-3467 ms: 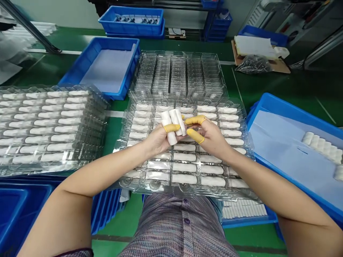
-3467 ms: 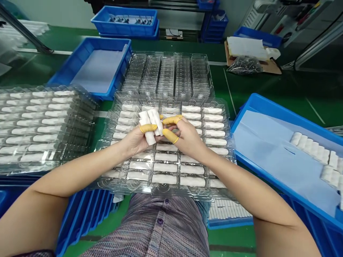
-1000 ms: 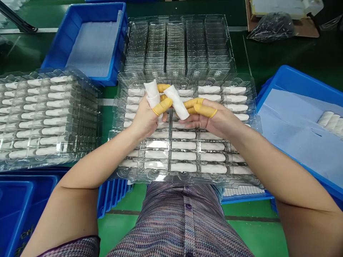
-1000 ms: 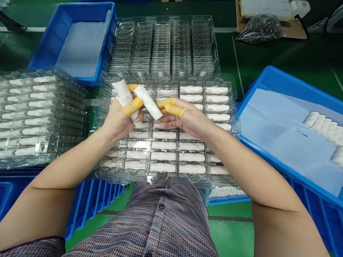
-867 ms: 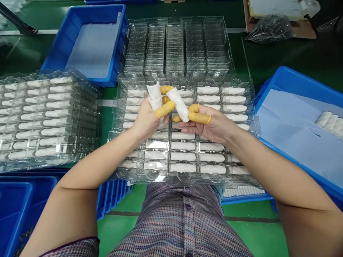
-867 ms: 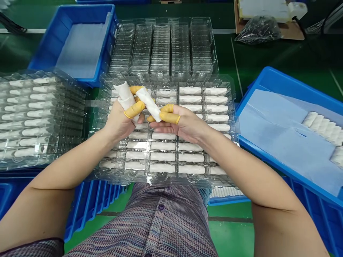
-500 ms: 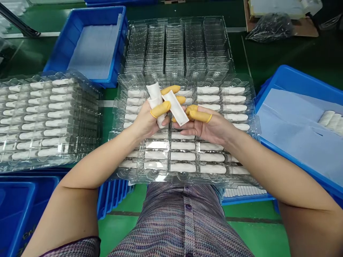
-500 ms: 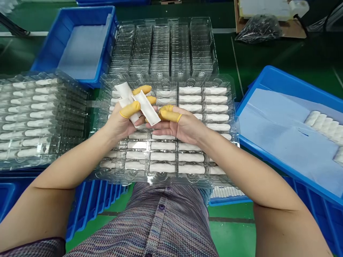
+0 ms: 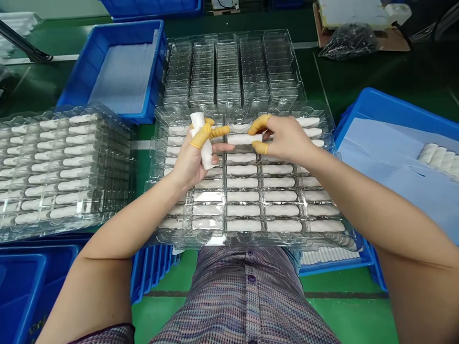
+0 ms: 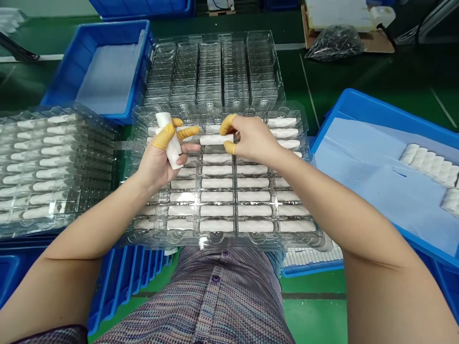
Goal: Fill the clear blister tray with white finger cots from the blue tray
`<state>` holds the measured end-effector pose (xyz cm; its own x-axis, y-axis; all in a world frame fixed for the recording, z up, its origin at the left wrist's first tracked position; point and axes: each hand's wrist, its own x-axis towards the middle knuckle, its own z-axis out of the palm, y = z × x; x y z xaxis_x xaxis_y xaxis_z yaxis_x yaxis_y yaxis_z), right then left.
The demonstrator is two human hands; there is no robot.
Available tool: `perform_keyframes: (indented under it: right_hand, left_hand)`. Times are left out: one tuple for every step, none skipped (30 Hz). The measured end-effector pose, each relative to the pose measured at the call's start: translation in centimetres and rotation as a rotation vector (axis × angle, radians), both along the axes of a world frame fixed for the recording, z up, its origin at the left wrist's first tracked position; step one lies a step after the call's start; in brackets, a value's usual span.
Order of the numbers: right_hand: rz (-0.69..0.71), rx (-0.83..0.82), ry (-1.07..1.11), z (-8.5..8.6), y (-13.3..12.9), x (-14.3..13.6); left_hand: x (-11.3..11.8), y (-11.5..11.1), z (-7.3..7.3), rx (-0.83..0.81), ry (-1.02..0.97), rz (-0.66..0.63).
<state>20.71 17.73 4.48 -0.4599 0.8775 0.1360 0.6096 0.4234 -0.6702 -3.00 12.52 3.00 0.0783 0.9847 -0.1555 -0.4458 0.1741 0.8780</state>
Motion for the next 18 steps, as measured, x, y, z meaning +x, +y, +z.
perform_keyframes:
  right_hand:
    - [0.027, 0.057, -0.127, -0.1, 0.2, -0.3]
    - [0.052, 0.106, -0.229, -0.4, 0.2, -0.7]
    - [0.071, 0.147, -0.302, -0.6, 0.2, -1.1]
    - [0.086, 0.178, -0.348, -1.0, 0.2, -1.5]
    - [0.096, 0.200, -0.370, -1.3, 0.1, -1.8]
    - [0.101, 0.212, -0.366, -1.5, -0.1, -2.1]
    - [0.099, 0.217, -0.339, -1.7, -0.3, -2.3]
    - [0.093, 0.210, -0.285, -1.7, -0.5, -2.4]
    - [0.084, 0.184, -0.200, -1.7, -0.9, -2.6]
    - [0.081, 0.130, -0.081, -1.5, -1.3, -2.7]
    - [0.094, 0.039, 0.059, -1.3, -1.8, -2.8]
    - [0.123, -0.086, 0.204, -1.1, -2.3, -3.0]
    - [0.163, -0.233, 0.340, -0.8, -2.8, -3.2]
    - [0.204, -0.380, 0.454, -0.6, -3.3, -3.4]
    - [0.234, -0.508, 0.541, -0.5, -3.7, -3.6]
    - [0.245, -0.601, 0.602, -0.4, -4.1, -3.7]
    - [0.232, -0.651, 0.642, -0.4, -4.3, -3.9]
    - [0.199, -0.655, 0.664, -0.5, -4.5, -4.0]
  left_hand:
    - [0.0, 0.0, 0.0, -0.001, 0.003, 0.001]
    - [0.0, 0.0, -0.1, 0.003, 0.007, 0.003]
    - [0.0, -0.1, -0.1, 0.009, 0.012, 0.008]
    - [0.0, -0.1, -0.2, 0.016, 0.019, 0.015]
    - [0.0, -0.1, -0.3, 0.022, 0.025, 0.021]
    - [0.0, 0.0, -0.5, 0.028, 0.031, 0.023]
    - [-0.1, 0.0, -0.6, 0.034, 0.033, 0.021]
    - [-0.1, 0.0, -0.8, 0.043, 0.034, 0.015]
    - [-0.1, 0.0, -0.9, 0.059, 0.032, 0.006]
    - [0.0, 0.0, -1.0, 0.083, 0.030, -0.009]
    - [0.1, -0.1, -1.0, 0.115, 0.028, -0.026]
    - [0.2, -0.2, -1.0, 0.149, 0.029, -0.049]
    - [0.4, -0.4, -1.0, 0.179, 0.033, -0.078]
    - [0.6, -0.6, -0.9, 0.201, 0.042, -0.107]
    - [0.8, -0.7, -0.8, 0.213, 0.051, -0.134]
    - [0.9, -0.9, -0.7, 0.214, 0.060, -0.151]
    - [1.1, -1.0, -0.7, 0.208, 0.067, -0.154]
    - [1.2, -1.0, -0.7, 0.201, 0.074, -0.142]
